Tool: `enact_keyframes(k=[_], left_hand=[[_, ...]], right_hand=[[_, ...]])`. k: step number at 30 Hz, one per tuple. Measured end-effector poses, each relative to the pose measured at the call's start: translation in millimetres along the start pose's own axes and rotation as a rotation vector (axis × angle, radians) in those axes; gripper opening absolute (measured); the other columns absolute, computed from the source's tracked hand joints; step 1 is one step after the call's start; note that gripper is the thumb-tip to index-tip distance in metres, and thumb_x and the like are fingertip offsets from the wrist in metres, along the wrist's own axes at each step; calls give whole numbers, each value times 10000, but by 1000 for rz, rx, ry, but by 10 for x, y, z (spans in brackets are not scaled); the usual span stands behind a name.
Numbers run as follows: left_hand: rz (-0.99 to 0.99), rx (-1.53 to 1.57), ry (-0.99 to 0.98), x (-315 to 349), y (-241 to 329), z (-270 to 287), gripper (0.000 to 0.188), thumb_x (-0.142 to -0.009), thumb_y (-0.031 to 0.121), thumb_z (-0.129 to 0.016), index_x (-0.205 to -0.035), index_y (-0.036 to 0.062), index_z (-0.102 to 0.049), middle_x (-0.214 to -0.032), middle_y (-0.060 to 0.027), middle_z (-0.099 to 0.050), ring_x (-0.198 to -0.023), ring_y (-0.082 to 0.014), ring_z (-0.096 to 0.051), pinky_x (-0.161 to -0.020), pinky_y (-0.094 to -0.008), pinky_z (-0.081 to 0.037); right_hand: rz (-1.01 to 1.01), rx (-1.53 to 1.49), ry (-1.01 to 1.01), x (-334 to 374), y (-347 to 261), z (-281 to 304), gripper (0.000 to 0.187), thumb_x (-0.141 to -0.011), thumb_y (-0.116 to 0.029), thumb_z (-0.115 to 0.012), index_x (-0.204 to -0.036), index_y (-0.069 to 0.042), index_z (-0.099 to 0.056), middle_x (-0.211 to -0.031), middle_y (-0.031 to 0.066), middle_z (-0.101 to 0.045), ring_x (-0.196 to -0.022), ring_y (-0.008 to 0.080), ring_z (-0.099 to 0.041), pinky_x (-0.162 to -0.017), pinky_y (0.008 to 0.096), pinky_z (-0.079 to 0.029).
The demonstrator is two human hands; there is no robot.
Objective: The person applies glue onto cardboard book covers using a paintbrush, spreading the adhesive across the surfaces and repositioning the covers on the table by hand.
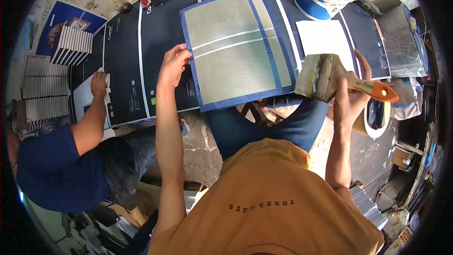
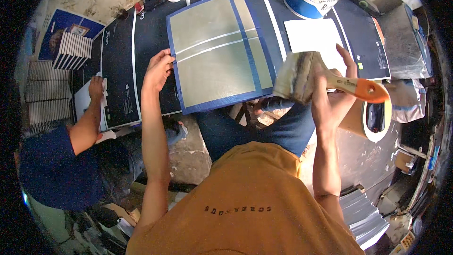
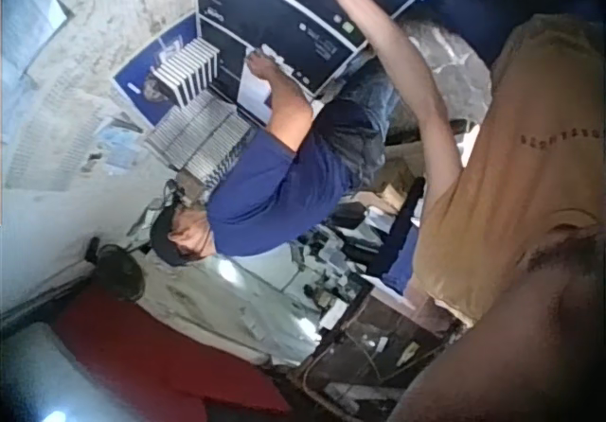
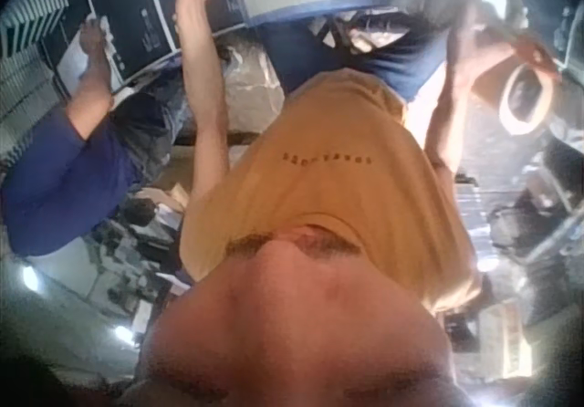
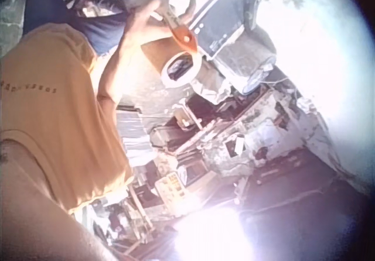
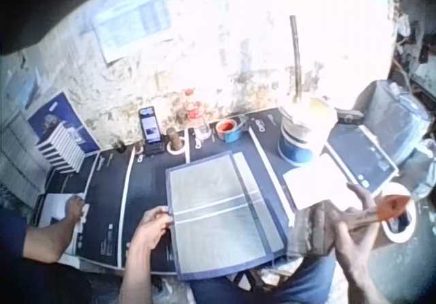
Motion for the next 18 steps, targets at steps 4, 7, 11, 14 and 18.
enact_keyframes(k=[4, 7, 11, 14, 18], left_hand=[[40, 85, 31, 55, -4, 24, 165, -842, 133, -639, -1005, 110, -635, -790, 88, -550, -632, -15, -459, -557, -195, -341], [40, 62, 8, -2, 58, -92, 151, -849, 124, -644, -999, 116, -629, -778, 97, -537, -615, 0, -441, -552, -185, -337], [18, 33, 24, 30, 43, -48, 167, -844, 100, -644, -1010, 99, -627, -763, 85, -536, -602, -5, -439, -531, -175, -325], [17, 76, -10, 14, 41, -52, 178, -843, 86, -644, -1020, 95, -630, -768, 81, -550, -609, -9, -449, -537, -186, -327], [27, 152, -46, 6, 28, -35, 188, -846, 84, -646, -1033, 101, -637, -772, 87, -553, -616, -12, -459, -552, -202, -330]], right_hand=[[-22, -185, -72, 92, -299, -568, 505, -892, -21, -644, -1375, 1, -500, -705, -28, -575, -667, 32, -521, -621, 174, -390], [129, -69, -187, 150, -150, -935, 499, -869, -103, -693, -1332, -3, -534, -719, 14, -623, -661, 86, -569, -636, 241, -465], [-56, -62, -311, 248, 85, -697, 532, -831, -90, -643, -1348, -24, -538, -704, 19, -604, -699, 92, -590, -633, 266, -477], [-89, 81, -185, 189, 260, -108, 548, -834, -37, -596, -1378, -27, -529, -667, -12, -570, -668, 59, -544, -665, 227, -445], [-1, 76, 52, -47, 73, 227, 491, -907, -47, -620, -1371, 44, -488, -630, -42, -528, -606, 9, -454, -590, 163, -335]])
Point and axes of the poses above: each hand's wrist, its own x-axis away from the middle knuckle, its own z-axis out of the back of the hand, y = z × x, the point moved 2 cm from there along -x, towards the middle knuckle
